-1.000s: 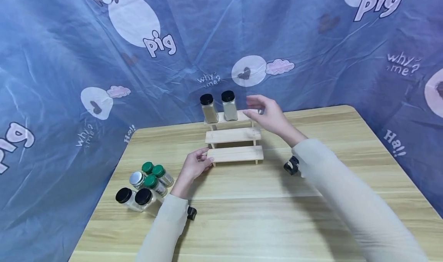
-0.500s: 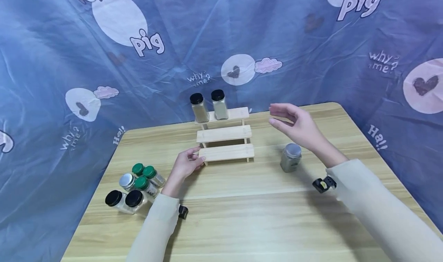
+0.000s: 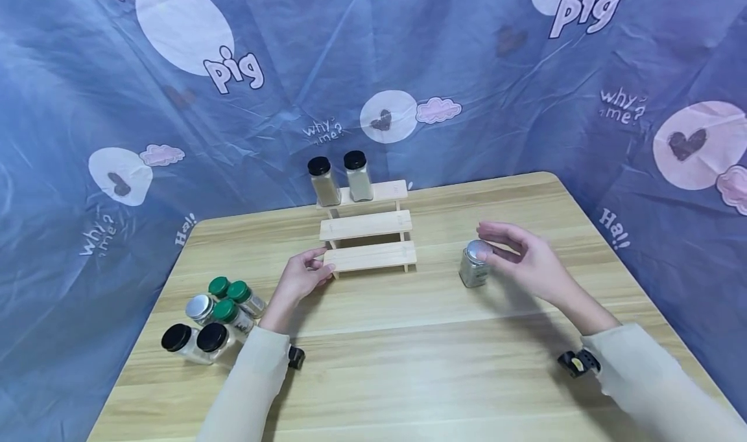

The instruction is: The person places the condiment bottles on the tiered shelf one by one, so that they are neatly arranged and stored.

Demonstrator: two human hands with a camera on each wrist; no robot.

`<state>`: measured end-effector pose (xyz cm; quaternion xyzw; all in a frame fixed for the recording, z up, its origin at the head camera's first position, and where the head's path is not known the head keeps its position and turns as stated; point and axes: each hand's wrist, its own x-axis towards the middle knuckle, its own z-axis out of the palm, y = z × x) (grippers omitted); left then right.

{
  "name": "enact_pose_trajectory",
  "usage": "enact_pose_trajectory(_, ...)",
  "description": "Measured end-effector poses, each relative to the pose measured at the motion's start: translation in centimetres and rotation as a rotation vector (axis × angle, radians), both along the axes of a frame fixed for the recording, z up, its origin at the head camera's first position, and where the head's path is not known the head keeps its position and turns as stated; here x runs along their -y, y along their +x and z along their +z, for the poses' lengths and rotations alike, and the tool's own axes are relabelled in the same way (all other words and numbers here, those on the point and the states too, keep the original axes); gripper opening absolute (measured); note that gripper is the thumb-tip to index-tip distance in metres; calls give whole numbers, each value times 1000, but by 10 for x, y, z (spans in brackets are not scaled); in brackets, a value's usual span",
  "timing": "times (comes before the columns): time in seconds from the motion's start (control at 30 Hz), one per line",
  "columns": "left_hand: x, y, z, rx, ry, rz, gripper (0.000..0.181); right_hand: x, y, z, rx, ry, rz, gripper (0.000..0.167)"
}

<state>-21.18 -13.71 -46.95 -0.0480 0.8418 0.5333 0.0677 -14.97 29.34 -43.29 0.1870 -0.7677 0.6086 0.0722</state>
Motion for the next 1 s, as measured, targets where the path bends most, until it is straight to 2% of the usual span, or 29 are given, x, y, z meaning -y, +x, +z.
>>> enact_pose_trajectory(0.13,0,0,0,-2,-3,3,53,-2,5,-17,32,-36,35,60)
enact_pose_trajectory(0.33,1,0,-2,8,-11,2,52,-4,6,-35,68,82,9,62)
enact_pose_trajectory(0.67,2,0,-2,20,-19,1,53,-13,3,-45,144,230,-12,53)
enact_pose_trajectory(0.83,0,-1,-2,25,2,12,53,-16,-1,-49,127,244,-9,51)
enact_pose_trajectory(1.0,-1,-2,-1,27,14,21,53,-15,-4,-51,98,215,-5,49)
